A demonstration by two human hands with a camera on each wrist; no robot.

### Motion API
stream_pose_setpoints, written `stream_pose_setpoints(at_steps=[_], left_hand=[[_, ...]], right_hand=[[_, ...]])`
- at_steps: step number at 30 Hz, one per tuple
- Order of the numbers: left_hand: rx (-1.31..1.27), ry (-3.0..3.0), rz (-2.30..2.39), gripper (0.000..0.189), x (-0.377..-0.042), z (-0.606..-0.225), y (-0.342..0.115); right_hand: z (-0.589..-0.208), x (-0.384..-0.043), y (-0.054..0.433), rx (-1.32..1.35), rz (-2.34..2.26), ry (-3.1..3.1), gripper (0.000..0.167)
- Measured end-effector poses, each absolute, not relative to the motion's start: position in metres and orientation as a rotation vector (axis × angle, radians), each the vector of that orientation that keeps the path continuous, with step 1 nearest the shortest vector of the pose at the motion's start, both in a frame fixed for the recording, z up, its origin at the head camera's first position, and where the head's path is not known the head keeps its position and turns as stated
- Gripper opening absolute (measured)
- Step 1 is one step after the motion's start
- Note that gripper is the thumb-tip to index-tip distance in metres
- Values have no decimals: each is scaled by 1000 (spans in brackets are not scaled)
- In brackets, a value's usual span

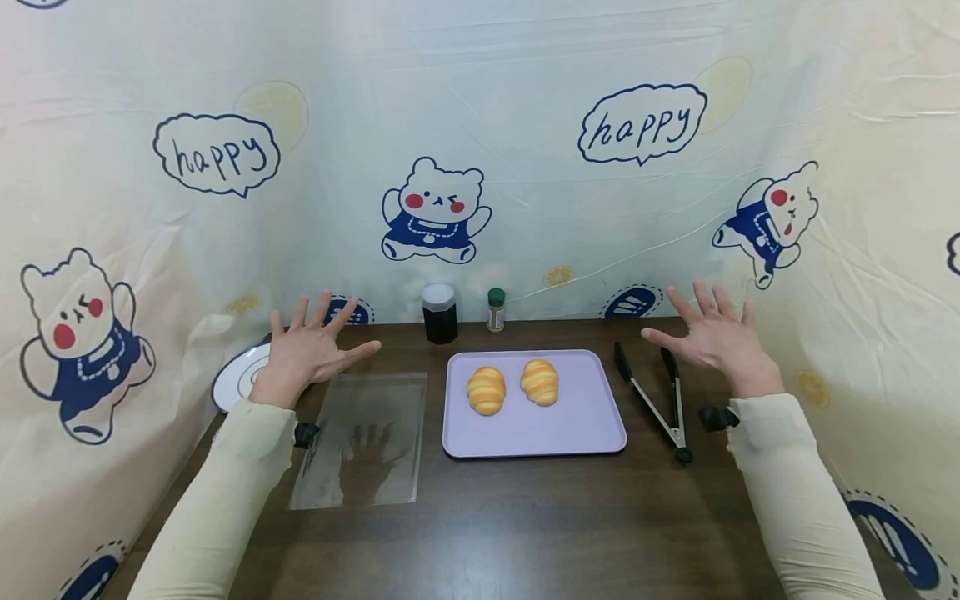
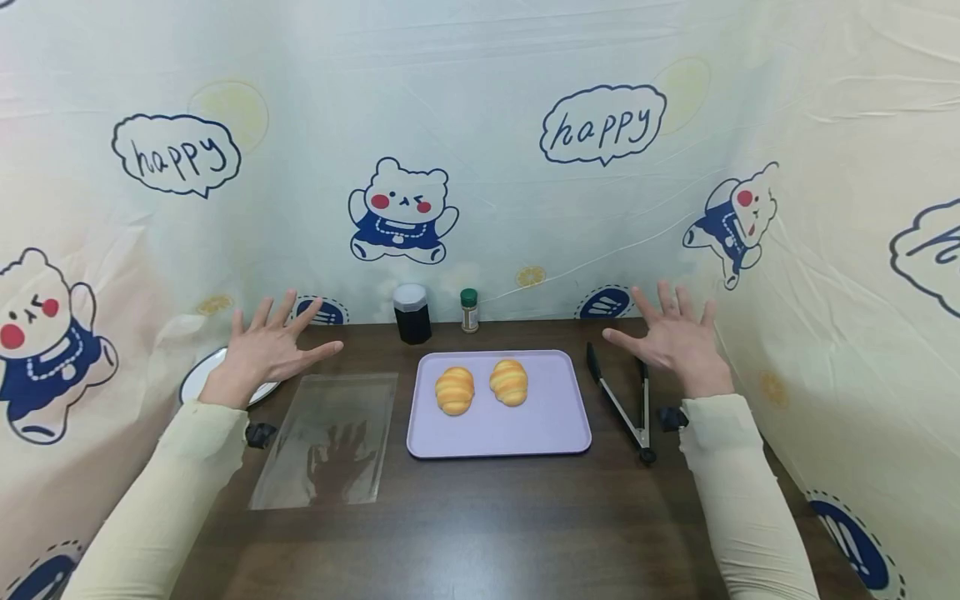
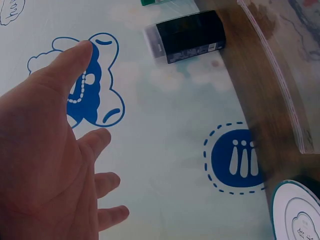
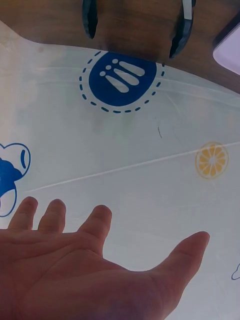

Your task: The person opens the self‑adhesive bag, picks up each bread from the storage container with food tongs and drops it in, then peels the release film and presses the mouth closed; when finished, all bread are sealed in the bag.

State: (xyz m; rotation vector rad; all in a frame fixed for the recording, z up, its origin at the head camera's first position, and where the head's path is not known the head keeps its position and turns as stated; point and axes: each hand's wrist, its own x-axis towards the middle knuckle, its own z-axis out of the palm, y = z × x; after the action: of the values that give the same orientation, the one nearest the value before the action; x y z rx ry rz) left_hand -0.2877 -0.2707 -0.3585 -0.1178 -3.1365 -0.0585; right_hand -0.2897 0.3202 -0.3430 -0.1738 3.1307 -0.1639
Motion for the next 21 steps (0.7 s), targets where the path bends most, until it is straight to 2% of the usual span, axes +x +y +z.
stream_pose_setpoints(at_steps=[21], left_hand=[[-105,-3165,-51,103,-286,-359,-275]], right_hand=[[-340,-285,317,-189,-180,3116,103]])
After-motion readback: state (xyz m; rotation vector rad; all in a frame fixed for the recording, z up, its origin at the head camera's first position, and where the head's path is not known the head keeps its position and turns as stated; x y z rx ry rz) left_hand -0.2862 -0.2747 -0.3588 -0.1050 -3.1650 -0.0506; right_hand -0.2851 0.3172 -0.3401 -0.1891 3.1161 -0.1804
